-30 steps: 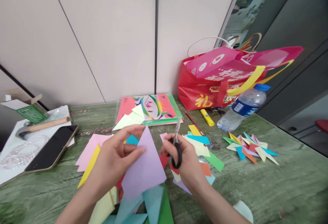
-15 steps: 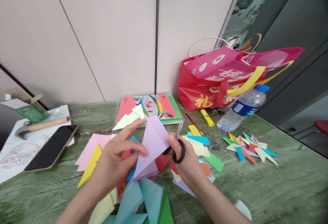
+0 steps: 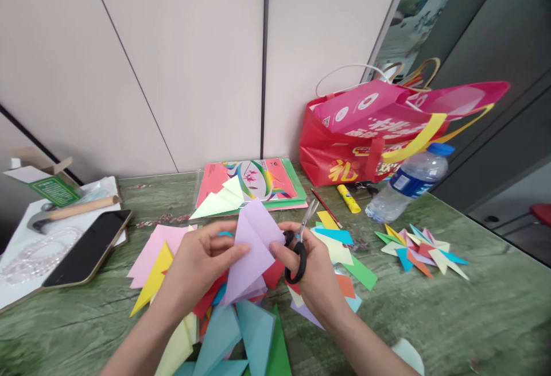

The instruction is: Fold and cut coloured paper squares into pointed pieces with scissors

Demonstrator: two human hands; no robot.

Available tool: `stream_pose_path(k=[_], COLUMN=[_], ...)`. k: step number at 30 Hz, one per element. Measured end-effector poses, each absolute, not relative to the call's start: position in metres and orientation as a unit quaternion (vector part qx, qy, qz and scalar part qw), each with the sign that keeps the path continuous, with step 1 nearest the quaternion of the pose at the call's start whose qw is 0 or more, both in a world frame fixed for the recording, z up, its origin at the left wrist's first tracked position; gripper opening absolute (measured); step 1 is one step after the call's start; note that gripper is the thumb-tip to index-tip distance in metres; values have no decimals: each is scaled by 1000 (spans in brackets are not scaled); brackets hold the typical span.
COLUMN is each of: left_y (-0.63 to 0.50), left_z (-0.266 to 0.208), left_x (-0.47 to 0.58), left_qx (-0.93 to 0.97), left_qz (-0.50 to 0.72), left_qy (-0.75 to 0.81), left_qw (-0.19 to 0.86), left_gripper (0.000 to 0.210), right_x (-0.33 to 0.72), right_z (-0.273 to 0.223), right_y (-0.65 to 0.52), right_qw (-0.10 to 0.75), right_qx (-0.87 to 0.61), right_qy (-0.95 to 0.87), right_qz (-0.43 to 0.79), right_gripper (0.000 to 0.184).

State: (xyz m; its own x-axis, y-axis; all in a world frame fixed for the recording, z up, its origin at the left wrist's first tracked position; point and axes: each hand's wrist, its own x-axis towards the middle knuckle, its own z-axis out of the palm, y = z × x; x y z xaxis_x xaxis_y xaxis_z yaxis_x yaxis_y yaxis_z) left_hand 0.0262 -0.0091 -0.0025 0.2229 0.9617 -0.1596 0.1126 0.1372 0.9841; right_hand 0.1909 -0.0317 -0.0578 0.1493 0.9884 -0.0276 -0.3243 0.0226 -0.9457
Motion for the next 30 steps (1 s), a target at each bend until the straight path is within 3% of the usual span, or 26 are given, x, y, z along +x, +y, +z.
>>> stream_pose_path(k=[2, 7, 15, 25, 30], left_y=[-9, -9, -12, -8, -6], left_z=[-5, -7, -4, -4, 2], left_x=[26, 26, 36, 26, 14], left_qx=[546, 552, 561, 595, 570], left_qz=[355, 364, 281, 278, 355], left_qy=[504, 495, 465, 516, 531], left_qw=[567, 564, 625, 549, 517], left_gripper=[21, 14, 26, 35, 32], right_x=[191, 190, 191, 191, 188], right_z=[-56, -54, -55, -57, -56], right_y=[-32, -34, -34, -31, -33], right_qw=[609, 575, 605, 611, 521], right_qx=[-454, -454, -453, -463, -431], right_qy=[-377, -401, -398, -377, -431], right_qz=[530, 550, 521, 520, 598], right_gripper=[29, 37, 26, 30, 37])
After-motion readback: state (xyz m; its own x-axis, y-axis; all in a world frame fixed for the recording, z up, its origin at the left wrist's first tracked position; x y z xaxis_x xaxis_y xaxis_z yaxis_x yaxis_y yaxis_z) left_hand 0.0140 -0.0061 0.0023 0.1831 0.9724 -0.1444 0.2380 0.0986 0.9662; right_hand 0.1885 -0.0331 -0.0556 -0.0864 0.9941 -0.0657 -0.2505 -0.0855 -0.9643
